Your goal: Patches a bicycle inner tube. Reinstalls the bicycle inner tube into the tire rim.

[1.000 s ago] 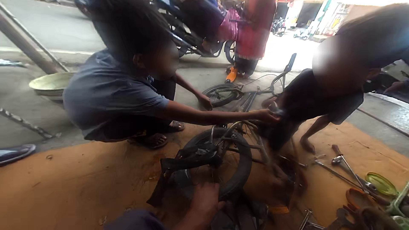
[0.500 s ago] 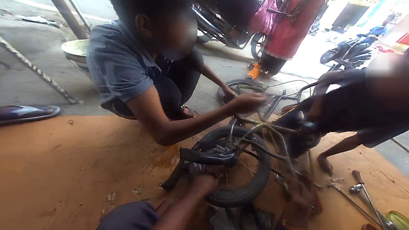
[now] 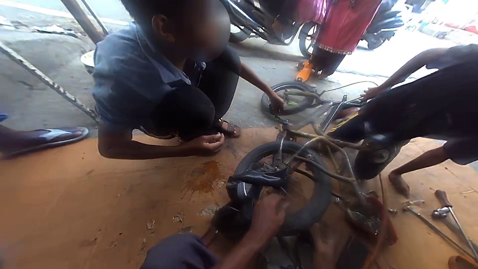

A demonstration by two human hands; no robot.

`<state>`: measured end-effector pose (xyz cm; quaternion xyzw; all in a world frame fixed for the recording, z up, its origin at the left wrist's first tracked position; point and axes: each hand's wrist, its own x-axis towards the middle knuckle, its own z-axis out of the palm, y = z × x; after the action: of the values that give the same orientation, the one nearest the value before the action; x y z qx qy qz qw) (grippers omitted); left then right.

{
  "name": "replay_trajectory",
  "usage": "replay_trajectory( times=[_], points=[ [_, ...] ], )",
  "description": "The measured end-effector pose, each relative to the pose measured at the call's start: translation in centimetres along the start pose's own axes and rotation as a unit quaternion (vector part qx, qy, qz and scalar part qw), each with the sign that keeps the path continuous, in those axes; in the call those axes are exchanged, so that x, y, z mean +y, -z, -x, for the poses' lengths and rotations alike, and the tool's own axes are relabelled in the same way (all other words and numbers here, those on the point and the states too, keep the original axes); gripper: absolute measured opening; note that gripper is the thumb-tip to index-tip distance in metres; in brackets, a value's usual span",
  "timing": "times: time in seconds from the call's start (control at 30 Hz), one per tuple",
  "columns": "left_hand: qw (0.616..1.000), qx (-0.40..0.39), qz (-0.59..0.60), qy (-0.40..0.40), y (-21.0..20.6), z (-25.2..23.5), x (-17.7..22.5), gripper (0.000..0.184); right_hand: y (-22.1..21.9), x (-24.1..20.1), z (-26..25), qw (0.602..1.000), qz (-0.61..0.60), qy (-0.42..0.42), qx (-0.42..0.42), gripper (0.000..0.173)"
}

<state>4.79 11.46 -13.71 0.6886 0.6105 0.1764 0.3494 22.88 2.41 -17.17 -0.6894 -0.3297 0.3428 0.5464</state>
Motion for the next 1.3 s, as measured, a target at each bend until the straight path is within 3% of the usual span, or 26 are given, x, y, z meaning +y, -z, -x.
replay_trajectory(
  times=[0.1,0.17,0.23,0.3,0.47,0.57,0.67,0.73,0.8,0.93,1.07,1.13,1.2,1.3],
  points=[
    [0.996,0.051,0.016,0.075,0.4,-0.3,-0.7,0.045,-2.4,1.3,0.8,0.982,-0.136,-0.096,-0.089,0.096],
    [0.993,0.089,0.012,0.081,0.5,0.0,-0.6,0.044,-3.0,1.1,0.0,0.975,-0.172,-0.108,-0.086,0.083],
    [0.985,0.165,0.005,0.059,0.7,0.4,-0.4,0.038,-2.5,0.5,-1.4,0.981,-0.159,-0.091,-0.066,0.064],
    [0.966,0.249,0.029,0.063,1.8,0.8,-0.4,0.036,-1.6,-0.5,-2.3,0.985,-0.128,-0.094,-0.065,0.058],
    [0.904,0.395,0.111,0.122,3.8,1.2,-2.1,0.062,-1.0,-0.5,-3.1,0.985,-0.117,-0.106,-0.064,0.058],
    [0.889,0.395,0.163,0.167,5.1,2.1,-3.3,0.068,-1.1,-0.4,-3.2,0.984,-0.131,-0.113,-0.053,0.060],
    [0.895,0.279,0.220,0.270,5.4,2.7,-6.2,0.073,-1.1,-0.5,-3.2,0.983,-0.141,-0.112,-0.042,0.056],
    [0.874,0.190,0.294,0.336,4.5,2.6,-8.0,0.059,-1.1,-0.6,-3.3,0.983,-0.144,-0.111,-0.036,0.054],
    [0.839,0.199,0.365,0.351,4.5,2.3,-8.2,0.041,-1.3,-0.8,-3.4,0.983,-0.146,-0.110,-0.035,0.054],
    [0.831,0.363,0.332,0.261,7.7,2.7,-7.1,0.024,-1.0,-0.8,-3.3,0.983,-0.138,-0.106,-0.053,0.056],
    [0.869,0.472,0.144,0.045,13.2,3.5,-3.1,0.031,-1.5,-0.9,-2.8,0.977,-0.181,-0.093,-0.060,0.062],
    [0.893,0.445,0.049,-0.038,15.3,4.4,-0.3,0.033,-2.0,-0.7,-1.5,0.974,-0.192,-0.101,-0.065,0.082],
    [0.921,0.382,-0.024,-0.067,16.6,5.7,2.0,0.030,-2.5,-1.2,0.8,0.969,-0.174,-0.152,-0.086,0.101],
    [0.951,0.302,-0.044,-0.057,17.7,7.3,2.4,0.026,-3.2,-1.6,2.5,0.959,-0.165,-0.208,-0.100,0.099]
  ],
)
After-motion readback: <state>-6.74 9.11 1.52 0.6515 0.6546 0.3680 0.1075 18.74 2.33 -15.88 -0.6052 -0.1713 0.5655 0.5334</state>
